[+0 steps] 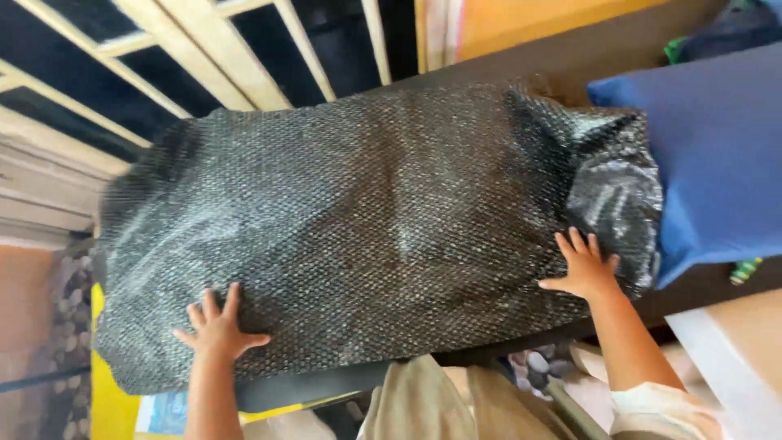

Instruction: The person tears a sheet of black bubble wrap, places a blue tote bag on it, folds the bubble wrap around the bag, and secures the package with clear tape using a handheld dispenser. The wrapped package remains on the table at the end of the clip.

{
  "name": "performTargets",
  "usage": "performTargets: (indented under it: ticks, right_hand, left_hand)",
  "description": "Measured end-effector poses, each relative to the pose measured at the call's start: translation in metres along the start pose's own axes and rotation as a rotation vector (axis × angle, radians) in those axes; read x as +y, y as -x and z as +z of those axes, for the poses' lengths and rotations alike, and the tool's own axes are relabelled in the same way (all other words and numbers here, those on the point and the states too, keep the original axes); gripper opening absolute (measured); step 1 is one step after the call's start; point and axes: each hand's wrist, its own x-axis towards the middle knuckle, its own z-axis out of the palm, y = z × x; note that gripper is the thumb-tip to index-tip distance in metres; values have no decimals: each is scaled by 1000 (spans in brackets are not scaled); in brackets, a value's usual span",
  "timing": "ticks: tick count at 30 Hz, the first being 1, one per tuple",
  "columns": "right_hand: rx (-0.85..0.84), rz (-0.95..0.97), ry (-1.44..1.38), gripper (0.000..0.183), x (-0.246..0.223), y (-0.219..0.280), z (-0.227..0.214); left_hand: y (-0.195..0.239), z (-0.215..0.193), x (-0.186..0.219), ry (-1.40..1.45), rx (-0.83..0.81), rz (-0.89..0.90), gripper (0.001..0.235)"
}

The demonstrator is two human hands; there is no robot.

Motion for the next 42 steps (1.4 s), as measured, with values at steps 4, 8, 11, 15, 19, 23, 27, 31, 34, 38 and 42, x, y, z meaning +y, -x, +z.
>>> performTargets:
  ticks: [4, 8, 11, 15, 19, 23, 27, 31, 34, 38, 42]
  right_hand:
    - [539, -240, -274, 74, 32, -9, -19]
    - [1261, -231, -130, 40, 111, -43, -42]
    - [1309, -136, -120, 52, 162, -82, -58]
    - [1020, 56, -12, 56, 165, -108, -79]
    - [1130, -135, 31, 23, 186, -137, -77]
    - [933, -201, -279, 19, 205, -71, -146]
    - [1065, -253, -303, 16, 270, -14, -172]
    - [1046, -267, -629, 16, 300, 35, -143]
    - [1022, -183, -599, 11, 242, 76, -124]
    - [1009, -198, -570, 12, 152, 112, -102]
    - [972, -272, -576, 12, 121, 91, -102]
  left_hand:
    - [8, -17, 52, -92, -61, -14, 128]
    - [25, -1, 153, -76, 676, 520, 102]
    - [44, -3, 270, 153, 541, 812, 87]
    - [65, 30, 425, 364, 623, 1125, 89]
    - [84, 72, 537, 258, 395, 1251, 118]
    - [99, 45, 592, -116, -84, 1238, 122]
    - [96, 38, 615, -153, -61, 1231, 121]
    - [100, 66, 662, -136, -39, 1272, 95]
    - [102, 102, 709, 122, 76, 1364, 88]
    - [127, 120, 749, 295, -8, 1525, 83]
    - [165, 162, 688, 294, -200, 1667, 62]
